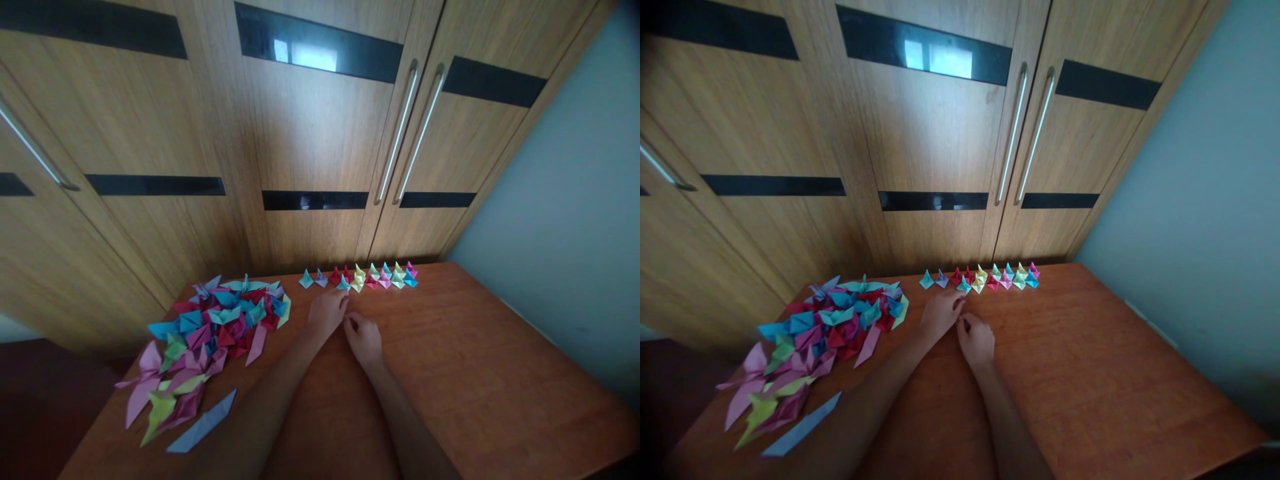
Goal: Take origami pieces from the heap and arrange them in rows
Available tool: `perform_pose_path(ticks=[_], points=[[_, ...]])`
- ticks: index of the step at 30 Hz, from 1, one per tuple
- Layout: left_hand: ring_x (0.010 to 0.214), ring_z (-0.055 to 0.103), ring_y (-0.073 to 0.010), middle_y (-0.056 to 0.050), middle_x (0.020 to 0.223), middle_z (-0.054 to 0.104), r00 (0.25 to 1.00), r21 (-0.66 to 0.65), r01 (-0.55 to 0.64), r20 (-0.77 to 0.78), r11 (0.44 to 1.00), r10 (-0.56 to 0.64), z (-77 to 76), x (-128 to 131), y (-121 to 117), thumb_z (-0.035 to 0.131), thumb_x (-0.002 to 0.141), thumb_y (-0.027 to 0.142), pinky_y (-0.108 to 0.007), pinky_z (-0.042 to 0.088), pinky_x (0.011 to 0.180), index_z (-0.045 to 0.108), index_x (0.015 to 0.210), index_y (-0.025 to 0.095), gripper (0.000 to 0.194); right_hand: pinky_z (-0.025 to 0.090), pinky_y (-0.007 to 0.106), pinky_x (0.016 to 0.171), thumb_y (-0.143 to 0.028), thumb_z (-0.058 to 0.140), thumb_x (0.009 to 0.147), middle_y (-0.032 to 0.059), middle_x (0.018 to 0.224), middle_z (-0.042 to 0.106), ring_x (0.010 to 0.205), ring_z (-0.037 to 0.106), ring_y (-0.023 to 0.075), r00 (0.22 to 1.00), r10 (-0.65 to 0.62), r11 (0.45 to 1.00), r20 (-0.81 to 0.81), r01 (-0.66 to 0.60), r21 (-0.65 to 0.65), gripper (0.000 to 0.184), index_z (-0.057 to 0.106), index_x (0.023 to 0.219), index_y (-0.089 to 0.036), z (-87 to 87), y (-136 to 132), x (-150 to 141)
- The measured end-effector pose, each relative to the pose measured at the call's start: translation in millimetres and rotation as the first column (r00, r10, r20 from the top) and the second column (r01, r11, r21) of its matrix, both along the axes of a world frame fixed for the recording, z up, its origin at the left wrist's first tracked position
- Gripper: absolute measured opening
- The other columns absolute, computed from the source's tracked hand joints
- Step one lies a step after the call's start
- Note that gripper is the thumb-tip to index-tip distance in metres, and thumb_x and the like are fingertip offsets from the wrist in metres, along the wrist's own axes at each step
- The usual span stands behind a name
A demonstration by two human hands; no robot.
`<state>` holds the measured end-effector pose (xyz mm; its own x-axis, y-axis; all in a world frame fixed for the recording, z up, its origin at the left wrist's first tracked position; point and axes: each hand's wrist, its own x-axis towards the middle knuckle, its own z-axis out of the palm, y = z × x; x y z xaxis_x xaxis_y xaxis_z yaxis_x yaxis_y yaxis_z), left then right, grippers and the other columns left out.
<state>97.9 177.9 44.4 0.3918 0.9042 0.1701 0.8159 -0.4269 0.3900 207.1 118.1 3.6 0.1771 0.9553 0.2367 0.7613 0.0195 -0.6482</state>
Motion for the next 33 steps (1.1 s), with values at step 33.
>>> perform_pose_path(ticks=[33], points=[[0.080,0.063,-0.0193,-0.005,0.094,0.065,0.892,0.009,-0.366,-0.282,0.931,0.354,17.3,-204,-107,0.035,0.089,0.022,-0.027,0.044,0.069,0.060,0.089,0.023,0.024,0.045,0.029,0.073,-0.029,0.042,0.084,0.0036,0.084,0.069,0.076,0.062,0.0190,0.962,0.264,0.964,-0.069,-0.263,0.022,0.026,0.068,0.081,-0.022,-1.0,-12,-11]])
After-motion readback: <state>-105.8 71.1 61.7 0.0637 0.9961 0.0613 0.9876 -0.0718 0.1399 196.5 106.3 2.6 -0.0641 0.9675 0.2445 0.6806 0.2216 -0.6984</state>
